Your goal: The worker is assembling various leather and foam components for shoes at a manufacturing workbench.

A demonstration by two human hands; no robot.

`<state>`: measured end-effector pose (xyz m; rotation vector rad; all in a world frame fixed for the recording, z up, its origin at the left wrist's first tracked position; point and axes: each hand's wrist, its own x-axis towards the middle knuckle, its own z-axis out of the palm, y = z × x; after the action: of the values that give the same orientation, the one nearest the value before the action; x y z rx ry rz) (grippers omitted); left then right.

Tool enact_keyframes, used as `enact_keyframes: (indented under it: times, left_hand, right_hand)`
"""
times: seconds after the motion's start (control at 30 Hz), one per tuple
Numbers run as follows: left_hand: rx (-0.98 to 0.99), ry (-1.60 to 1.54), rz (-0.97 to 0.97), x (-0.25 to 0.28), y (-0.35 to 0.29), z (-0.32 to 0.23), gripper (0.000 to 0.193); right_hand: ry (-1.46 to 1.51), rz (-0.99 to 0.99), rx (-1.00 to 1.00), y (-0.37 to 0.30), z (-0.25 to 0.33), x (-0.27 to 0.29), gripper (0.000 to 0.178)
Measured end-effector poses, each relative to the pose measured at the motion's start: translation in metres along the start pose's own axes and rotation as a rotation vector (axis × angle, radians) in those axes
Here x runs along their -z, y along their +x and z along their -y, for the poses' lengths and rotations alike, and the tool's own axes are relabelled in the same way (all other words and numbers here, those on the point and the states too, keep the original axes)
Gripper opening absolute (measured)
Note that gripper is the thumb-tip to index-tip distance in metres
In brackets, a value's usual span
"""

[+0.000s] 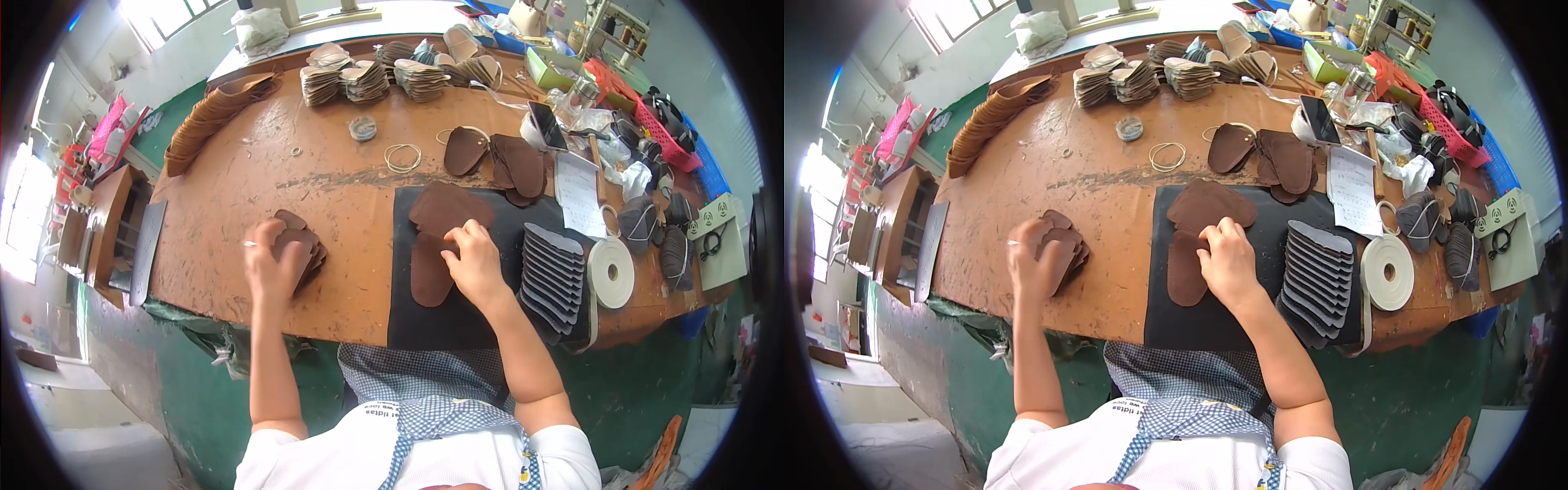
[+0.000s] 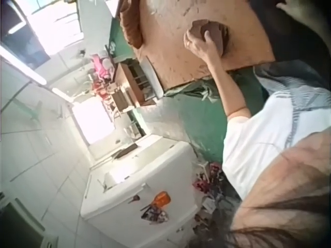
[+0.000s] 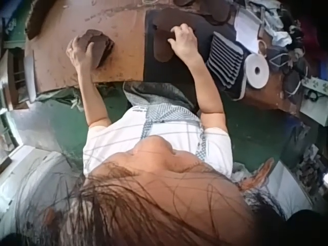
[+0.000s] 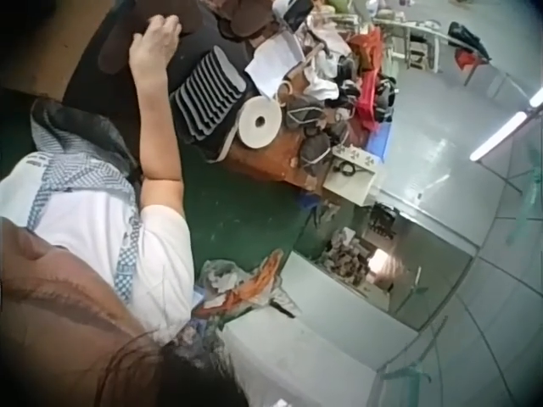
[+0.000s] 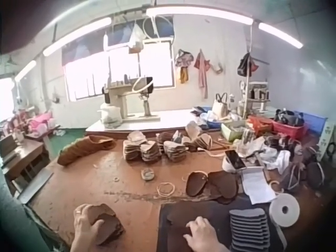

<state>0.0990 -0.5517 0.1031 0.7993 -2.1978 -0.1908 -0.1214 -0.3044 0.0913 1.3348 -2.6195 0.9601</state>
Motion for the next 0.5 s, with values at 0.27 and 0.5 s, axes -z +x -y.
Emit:
enact_keyframes:
  times: [0.27,0.5]
  left_hand:
    - [0.59,-1.33,0.536,-0.005,-0.049,-0.152,0.013]
    - [0.566,-1.271,0.486,-0.011,-0.054,-0.153,0.015]
  right_hand:
    - [0.313,-0.319,0.344,-0.047,0.064,0.028,0.024]
    - [0.713,-0.098,0.016,-0.07,0.059,0.026,0.024]
